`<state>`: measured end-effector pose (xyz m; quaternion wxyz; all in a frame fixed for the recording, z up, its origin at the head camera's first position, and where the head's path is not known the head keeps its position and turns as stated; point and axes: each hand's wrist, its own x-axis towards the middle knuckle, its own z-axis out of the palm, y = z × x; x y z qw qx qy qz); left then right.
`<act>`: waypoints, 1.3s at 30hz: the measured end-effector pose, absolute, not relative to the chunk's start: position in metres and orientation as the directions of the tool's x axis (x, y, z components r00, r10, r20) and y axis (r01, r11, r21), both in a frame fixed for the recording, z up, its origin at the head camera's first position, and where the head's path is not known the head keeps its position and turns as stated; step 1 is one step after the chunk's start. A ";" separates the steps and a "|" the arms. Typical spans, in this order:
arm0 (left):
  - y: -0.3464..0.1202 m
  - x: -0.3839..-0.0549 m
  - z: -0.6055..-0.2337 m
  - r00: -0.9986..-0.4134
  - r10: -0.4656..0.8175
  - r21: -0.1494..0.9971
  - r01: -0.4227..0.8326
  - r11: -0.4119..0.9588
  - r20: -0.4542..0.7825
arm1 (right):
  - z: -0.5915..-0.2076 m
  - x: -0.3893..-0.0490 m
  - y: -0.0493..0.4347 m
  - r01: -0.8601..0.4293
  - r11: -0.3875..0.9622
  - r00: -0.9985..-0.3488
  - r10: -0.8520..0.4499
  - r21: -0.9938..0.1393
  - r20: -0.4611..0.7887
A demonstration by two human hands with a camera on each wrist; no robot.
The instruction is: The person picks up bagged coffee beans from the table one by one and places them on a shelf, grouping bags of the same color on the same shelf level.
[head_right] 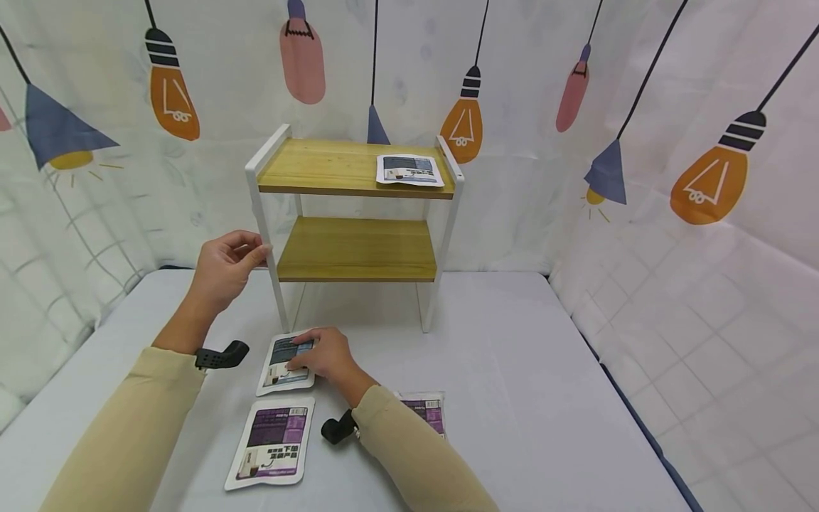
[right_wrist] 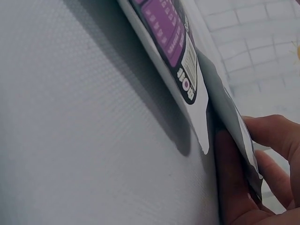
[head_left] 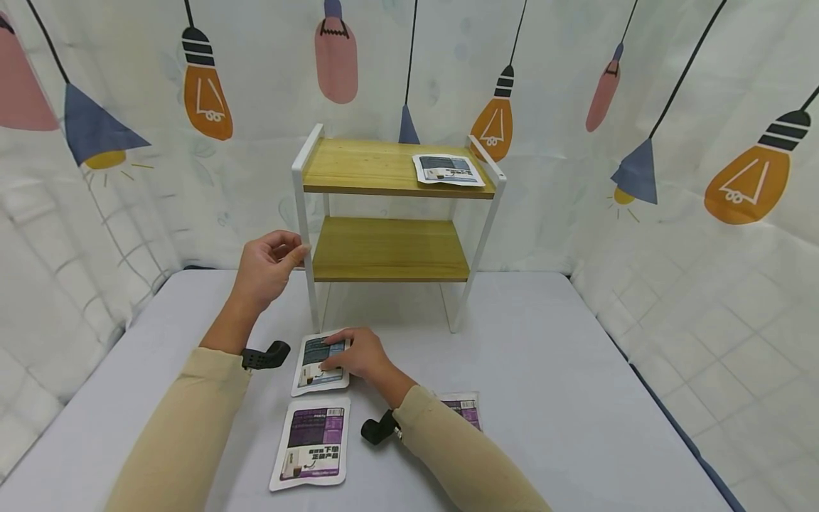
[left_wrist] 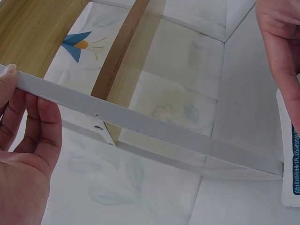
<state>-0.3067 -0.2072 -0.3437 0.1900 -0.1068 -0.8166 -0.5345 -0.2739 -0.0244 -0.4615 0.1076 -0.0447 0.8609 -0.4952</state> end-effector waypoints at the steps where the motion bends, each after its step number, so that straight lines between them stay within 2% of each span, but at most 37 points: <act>1: -0.207 -0.307 -0.344 -0.904 -0.028 0.832 0.379 0.406 0.426 | -0.461 -0.274 -0.024 0.031 0.504 -0.973 -0.183 -0.863 -0.141; 39: -0.206 -0.306 -0.344 -0.899 -0.026 0.826 0.390 0.407 0.437 | -0.463 -0.273 -0.017 0.064 0.447 -0.963 -0.208 -0.892 -0.174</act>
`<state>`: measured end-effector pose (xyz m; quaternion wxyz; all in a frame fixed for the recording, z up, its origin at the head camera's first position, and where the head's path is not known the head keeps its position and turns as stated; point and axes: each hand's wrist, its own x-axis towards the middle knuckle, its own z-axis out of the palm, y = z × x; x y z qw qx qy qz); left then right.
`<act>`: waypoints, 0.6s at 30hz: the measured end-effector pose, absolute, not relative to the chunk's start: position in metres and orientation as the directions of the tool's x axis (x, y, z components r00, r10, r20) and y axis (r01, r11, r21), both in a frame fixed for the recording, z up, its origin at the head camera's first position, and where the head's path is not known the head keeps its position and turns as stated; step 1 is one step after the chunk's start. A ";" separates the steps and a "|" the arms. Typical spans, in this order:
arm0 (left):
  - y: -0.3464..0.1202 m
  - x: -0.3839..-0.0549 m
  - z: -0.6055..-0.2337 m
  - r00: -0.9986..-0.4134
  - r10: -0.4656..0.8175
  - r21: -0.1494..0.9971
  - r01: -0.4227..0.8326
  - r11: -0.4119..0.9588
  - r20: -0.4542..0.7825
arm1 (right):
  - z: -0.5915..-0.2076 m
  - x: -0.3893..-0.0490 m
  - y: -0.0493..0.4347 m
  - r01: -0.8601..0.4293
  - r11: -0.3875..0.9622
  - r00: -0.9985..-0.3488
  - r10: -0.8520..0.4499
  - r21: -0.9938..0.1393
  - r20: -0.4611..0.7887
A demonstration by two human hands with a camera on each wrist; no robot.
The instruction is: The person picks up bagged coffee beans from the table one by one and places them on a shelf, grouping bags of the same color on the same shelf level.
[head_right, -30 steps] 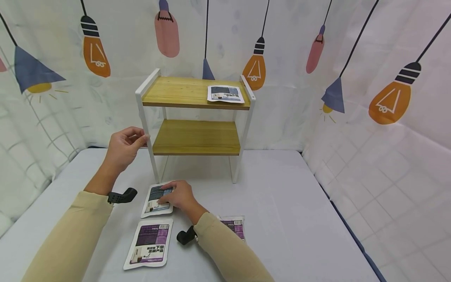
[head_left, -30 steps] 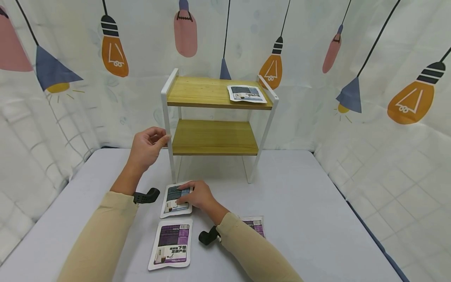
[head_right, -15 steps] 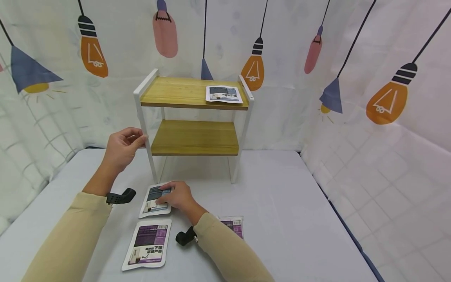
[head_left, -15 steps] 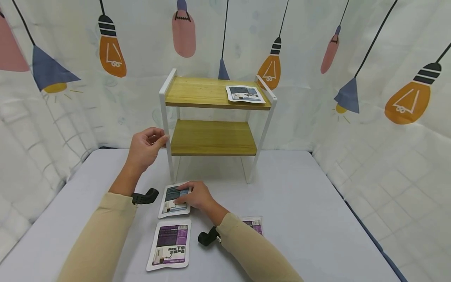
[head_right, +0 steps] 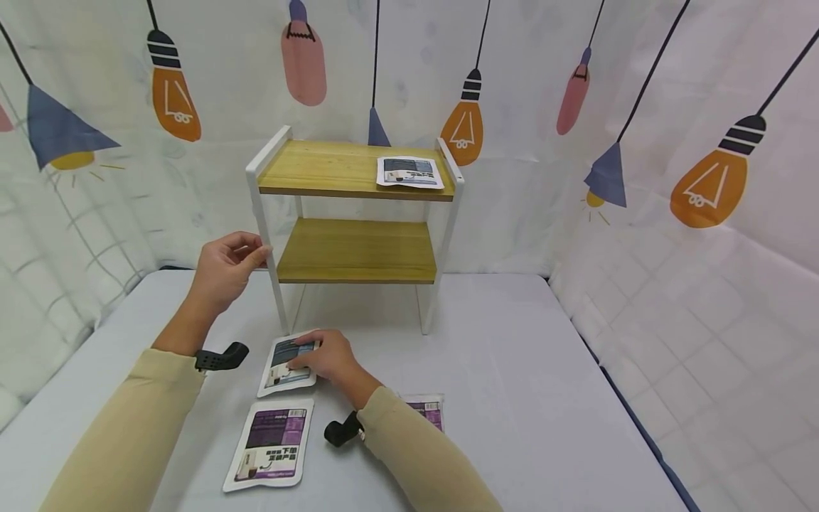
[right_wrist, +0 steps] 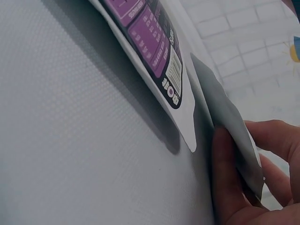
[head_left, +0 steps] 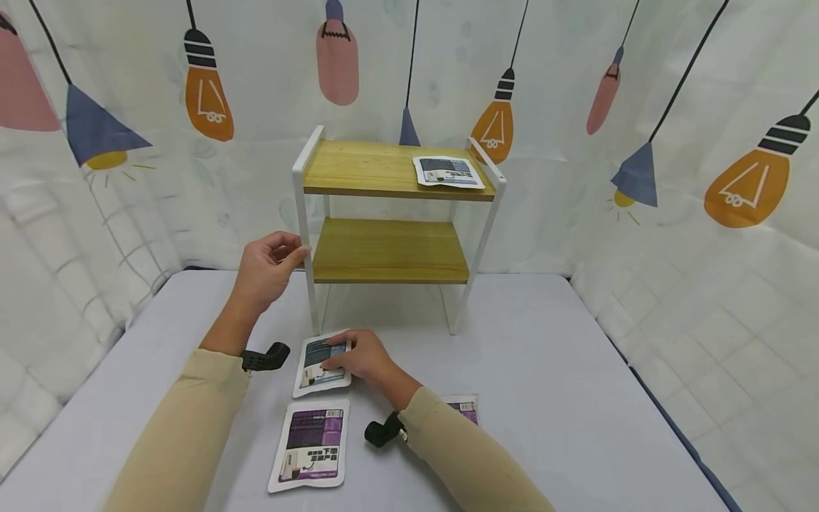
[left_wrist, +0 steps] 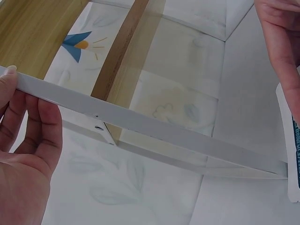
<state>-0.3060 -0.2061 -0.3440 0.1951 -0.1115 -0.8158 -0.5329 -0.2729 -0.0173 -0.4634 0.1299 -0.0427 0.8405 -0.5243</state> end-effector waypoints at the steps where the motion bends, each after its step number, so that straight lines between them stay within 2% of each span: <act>1: -0.206 -0.306 -0.344 -0.899 -0.026 0.826 0.389 0.409 0.436 | -0.463 -0.273 -0.017 0.068 0.442 -0.961 -0.211 -0.894 -0.177; 18: -0.206 -0.306 -0.344 -0.899 -0.021 0.827 0.394 0.401 0.438 | -0.459 -0.268 -0.009 0.113 0.390 -0.948 -0.234 -0.914 -0.218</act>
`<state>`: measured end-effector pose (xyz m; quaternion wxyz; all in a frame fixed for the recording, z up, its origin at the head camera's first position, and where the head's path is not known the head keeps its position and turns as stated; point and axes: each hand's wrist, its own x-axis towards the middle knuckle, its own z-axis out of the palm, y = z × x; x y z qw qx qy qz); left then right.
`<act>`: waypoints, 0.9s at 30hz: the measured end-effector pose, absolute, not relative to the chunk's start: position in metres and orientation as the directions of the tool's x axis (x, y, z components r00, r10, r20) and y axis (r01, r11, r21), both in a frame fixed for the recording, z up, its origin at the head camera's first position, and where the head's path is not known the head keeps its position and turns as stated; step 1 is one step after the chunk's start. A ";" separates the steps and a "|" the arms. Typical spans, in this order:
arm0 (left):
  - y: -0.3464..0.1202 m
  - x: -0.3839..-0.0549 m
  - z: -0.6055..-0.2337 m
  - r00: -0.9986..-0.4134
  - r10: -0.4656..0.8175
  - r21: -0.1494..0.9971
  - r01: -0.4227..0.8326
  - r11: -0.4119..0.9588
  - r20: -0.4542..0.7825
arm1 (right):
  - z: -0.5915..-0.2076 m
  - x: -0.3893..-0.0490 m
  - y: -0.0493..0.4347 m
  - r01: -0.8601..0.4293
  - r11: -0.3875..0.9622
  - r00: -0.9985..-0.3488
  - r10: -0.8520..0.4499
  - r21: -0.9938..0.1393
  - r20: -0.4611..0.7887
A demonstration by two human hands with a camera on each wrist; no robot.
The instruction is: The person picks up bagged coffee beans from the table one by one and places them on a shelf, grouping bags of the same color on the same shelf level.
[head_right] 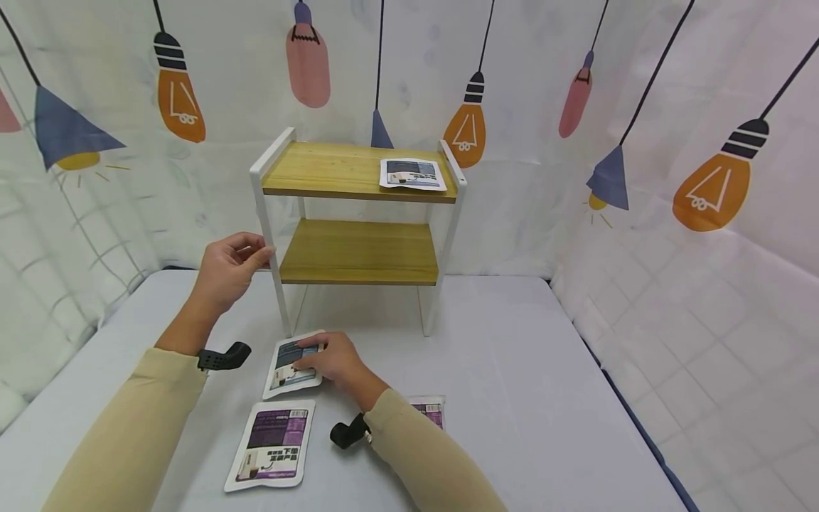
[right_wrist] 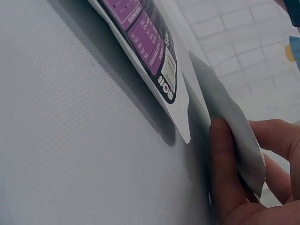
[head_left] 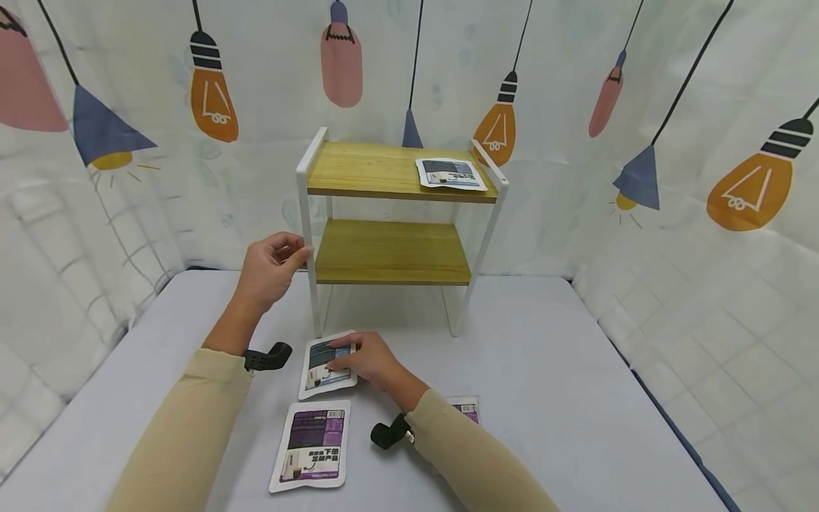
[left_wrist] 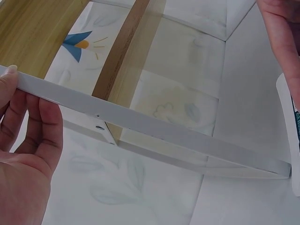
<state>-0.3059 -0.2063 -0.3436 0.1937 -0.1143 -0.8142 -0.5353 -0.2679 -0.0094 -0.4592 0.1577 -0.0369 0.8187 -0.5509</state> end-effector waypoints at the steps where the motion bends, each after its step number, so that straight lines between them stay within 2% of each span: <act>1: -0.206 -0.306 -0.344 -0.898 -0.021 0.827 0.394 0.401 0.439 | -0.459 -0.268 -0.009 0.116 0.387 -0.948 -0.233 -0.915 -0.218; 27: -0.206 -0.303 -0.342 -0.915 -0.033 0.833 0.350 0.428 0.401 | -0.455 -0.269 0.013 0.134 0.315 -0.932 -0.281 -0.940 -0.228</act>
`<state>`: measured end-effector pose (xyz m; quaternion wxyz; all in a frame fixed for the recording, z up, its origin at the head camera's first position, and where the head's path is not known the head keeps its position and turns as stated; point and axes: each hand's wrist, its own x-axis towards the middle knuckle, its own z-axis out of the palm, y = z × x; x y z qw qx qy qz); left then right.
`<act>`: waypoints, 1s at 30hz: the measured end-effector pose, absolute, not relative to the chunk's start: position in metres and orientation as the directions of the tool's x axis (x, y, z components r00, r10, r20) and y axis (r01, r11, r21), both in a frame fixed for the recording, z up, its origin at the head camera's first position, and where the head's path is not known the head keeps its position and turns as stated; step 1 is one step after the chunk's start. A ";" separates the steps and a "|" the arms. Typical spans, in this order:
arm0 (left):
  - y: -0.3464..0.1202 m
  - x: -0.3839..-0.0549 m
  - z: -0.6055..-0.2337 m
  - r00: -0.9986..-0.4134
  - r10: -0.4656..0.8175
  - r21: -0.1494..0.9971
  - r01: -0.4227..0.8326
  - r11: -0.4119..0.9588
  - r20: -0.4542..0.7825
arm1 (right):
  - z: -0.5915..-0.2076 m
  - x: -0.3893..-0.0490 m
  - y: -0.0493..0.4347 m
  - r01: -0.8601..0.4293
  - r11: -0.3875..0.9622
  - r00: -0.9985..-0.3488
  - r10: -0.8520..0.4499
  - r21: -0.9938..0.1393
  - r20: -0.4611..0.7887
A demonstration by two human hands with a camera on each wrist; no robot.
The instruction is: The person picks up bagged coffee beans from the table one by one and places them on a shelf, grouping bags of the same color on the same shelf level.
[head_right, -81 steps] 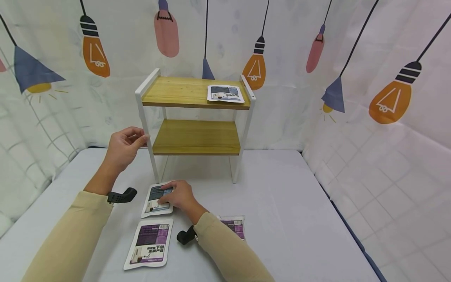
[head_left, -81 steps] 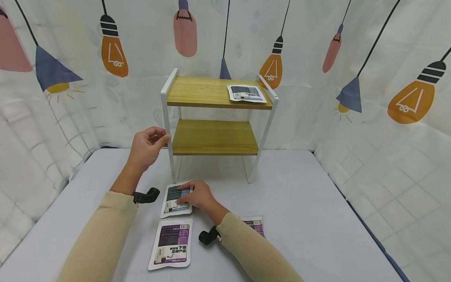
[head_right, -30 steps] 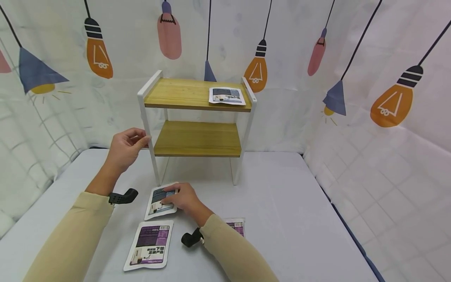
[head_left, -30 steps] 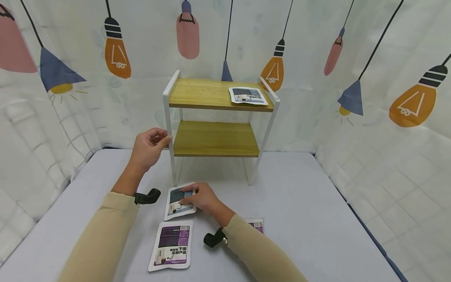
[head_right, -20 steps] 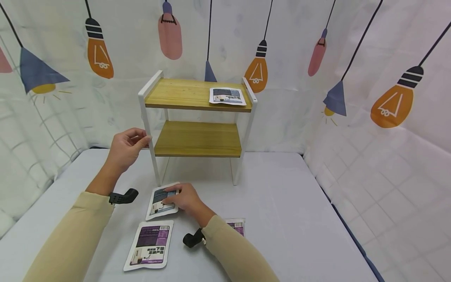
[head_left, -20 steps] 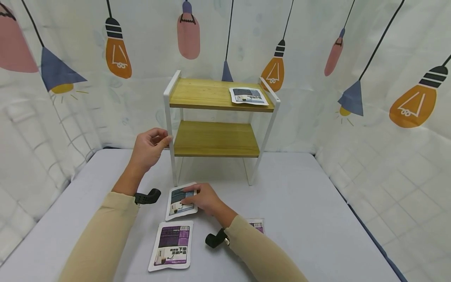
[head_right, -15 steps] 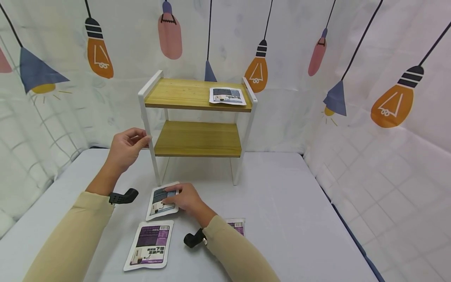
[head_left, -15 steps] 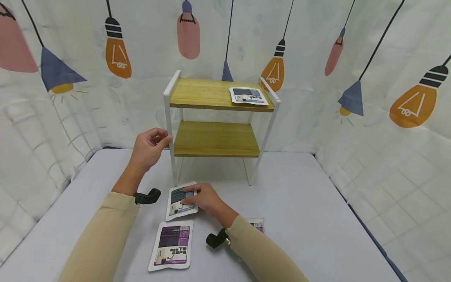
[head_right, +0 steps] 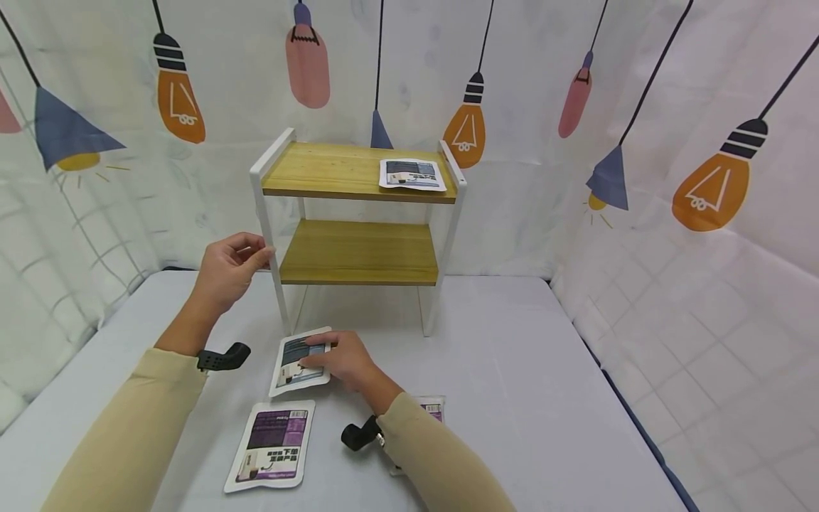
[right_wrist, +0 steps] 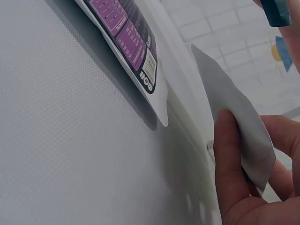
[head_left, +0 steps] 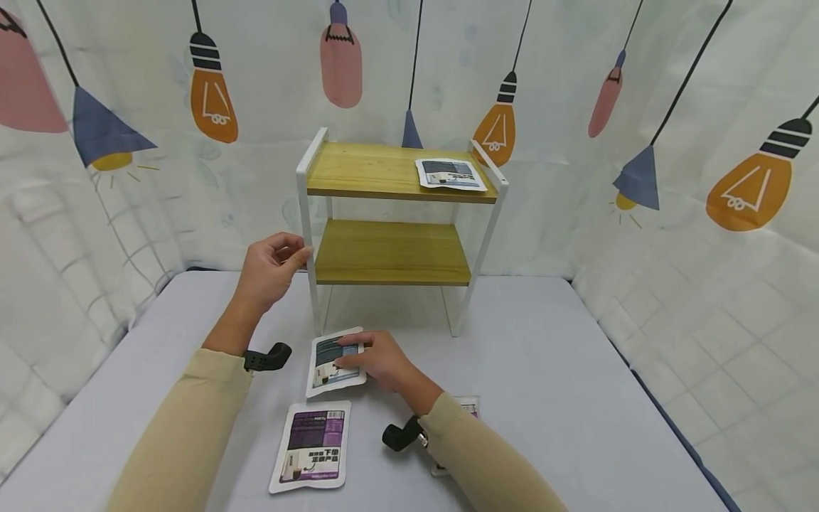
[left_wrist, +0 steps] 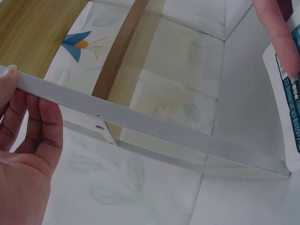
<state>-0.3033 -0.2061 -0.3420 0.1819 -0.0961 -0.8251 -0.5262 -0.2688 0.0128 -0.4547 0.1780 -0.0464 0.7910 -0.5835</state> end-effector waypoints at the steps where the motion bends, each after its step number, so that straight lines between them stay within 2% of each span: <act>1: -0.206 -0.303 -0.342 -0.916 -0.034 0.833 0.347 0.431 0.399 | -0.455 -0.269 0.014 0.128 0.315 -0.933 -0.284 -0.940 -0.223; 9: -0.206 -0.302 -0.341 -0.920 -0.033 0.836 0.340 0.431 0.392 | -0.451 -0.266 0.020 0.107 0.309 -0.934 -0.295 -0.945 -0.203; 18: -0.206 -0.303 -0.341 -0.913 -0.030 0.830 0.356 0.430 0.407 | -0.444 -0.263 0.029 0.124 0.223 -0.912 -0.358 -0.967 -0.200; 30: -0.206 -0.304 -0.343 -0.914 -0.027 0.834 0.358 0.420 0.405 | -0.440 -0.260 0.036 0.122 0.237 -0.919 -0.341 -0.964 -0.200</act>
